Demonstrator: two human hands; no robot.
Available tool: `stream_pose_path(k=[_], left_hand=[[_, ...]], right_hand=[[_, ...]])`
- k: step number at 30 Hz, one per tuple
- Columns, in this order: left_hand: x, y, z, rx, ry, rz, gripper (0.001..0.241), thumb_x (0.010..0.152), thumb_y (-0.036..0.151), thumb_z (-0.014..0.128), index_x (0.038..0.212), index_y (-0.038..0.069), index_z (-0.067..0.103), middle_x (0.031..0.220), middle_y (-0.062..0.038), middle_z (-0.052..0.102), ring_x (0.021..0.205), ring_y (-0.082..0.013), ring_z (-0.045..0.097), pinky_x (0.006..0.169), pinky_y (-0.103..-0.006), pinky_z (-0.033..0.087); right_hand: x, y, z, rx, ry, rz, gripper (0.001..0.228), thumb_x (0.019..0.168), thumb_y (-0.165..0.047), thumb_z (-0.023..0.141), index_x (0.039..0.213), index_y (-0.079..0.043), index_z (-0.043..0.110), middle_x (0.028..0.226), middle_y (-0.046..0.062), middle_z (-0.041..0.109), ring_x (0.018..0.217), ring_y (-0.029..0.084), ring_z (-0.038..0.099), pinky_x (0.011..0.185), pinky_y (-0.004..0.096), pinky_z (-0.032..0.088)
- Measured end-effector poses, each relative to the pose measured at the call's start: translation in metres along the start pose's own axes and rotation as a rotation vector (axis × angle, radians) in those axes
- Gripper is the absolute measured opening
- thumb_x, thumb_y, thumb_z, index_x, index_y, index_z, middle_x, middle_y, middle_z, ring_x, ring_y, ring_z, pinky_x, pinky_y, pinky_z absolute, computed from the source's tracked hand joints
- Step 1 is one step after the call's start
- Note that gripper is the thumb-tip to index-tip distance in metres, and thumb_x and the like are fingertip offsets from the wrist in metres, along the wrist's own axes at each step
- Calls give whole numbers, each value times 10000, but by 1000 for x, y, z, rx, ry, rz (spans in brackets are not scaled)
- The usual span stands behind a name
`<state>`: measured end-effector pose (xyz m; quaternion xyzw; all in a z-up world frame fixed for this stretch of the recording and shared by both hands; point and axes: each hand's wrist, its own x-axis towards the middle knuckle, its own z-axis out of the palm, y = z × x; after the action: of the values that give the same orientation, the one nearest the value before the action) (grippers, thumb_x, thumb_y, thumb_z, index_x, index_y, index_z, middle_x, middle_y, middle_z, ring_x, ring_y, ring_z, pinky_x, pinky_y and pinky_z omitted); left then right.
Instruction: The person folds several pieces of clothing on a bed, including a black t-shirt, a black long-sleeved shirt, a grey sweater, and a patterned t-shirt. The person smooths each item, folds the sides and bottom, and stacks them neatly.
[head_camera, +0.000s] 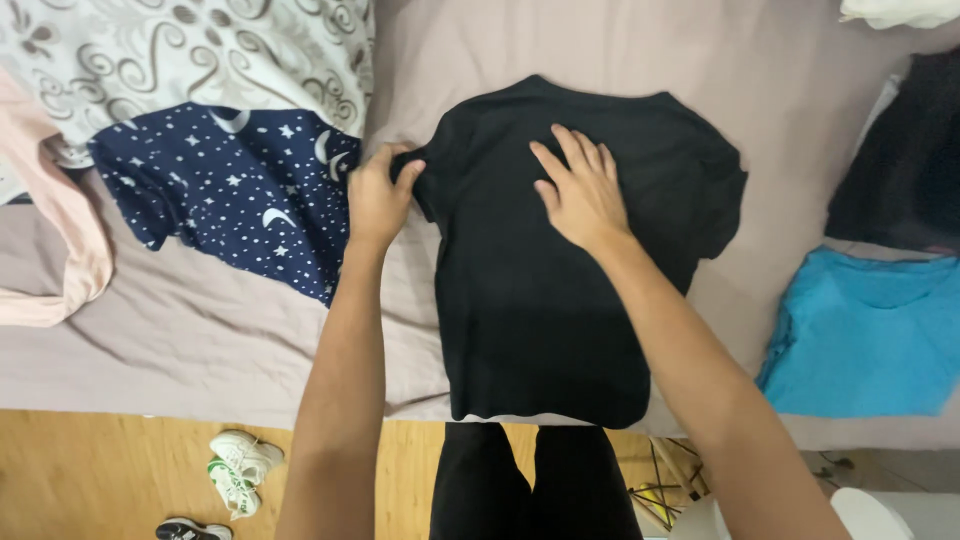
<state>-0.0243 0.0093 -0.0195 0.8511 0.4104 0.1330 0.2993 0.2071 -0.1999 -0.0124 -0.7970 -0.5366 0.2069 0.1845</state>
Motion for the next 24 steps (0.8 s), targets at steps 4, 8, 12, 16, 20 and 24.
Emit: stream_pose_path(k=[4, 8, 12, 16, 20, 24], left_hand=[[-2, -16, -4, -282, 192, -125, 238, 959, 216, 824, 1095, 53, 715, 881, -64, 704, 790, -248, 648, 719, -335, 526], [-16, 5, -15, -409, 444, -336, 275, 985, 198, 778, 1155, 0, 689, 790, -57, 574, 711, -190, 512, 659, -311, 456], [-40, 19, -4, -234, 509, -322, 426, 960, 237, 766, 1244, -11, 568, 974, -134, 647, 853, -268, 627, 756, -383, 533], [-59, 33, 4, -7, 398, -454, 571, 858, 297, 829, 1228, -13, 523, 1003, -190, 659, 879, -368, 658, 752, -481, 529], [-67, 24, 13, -124, 237, -641, 523, 855, 270, 812, 1241, 9, 574, 959, -182, 697, 870, -396, 676, 750, -490, 524], [-73, 29, 21, -589, 344, -530, 380, 923, 120, 716, 1266, -5, 614, 982, -189, 692, 872, -377, 676, 788, -422, 544]], right_hand=[[25, -32, 5, -76, -117, 170, 636, 983, -312, 645, 1570, -237, 411, 1651, 193, 201, 1506, 446, 171, 1172, 703, 144], [32, -46, 2, -81, -217, 284, 695, 985, -268, 631, 1609, -264, 325, 1675, 197, 102, 1525, 467, 65, 1143, 763, 74], [36, -62, 3, -180, -145, 289, 728, 929, -212, 694, 1577, -152, 366, 1622, 262, 145, 1484, 500, 95, 1055, 795, 96], [39, -88, 14, -132, 33, 73, 633, 936, -180, 721, 1521, -106, 490, 1567, 207, 353, 1470, 424, 337, 1184, 593, 325], [47, -108, 37, 73, -101, 10, 578, 927, -227, 728, 1463, -103, 553, 1427, 138, 516, 1295, 354, 517, 1044, 478, 457], [55, -124, 52, 179, -46, 110, 561, 1003, -341, 732, 1464, -85, 540, 1384, 202, 535, 1247, 390, 535, 1028, 490, 475]])
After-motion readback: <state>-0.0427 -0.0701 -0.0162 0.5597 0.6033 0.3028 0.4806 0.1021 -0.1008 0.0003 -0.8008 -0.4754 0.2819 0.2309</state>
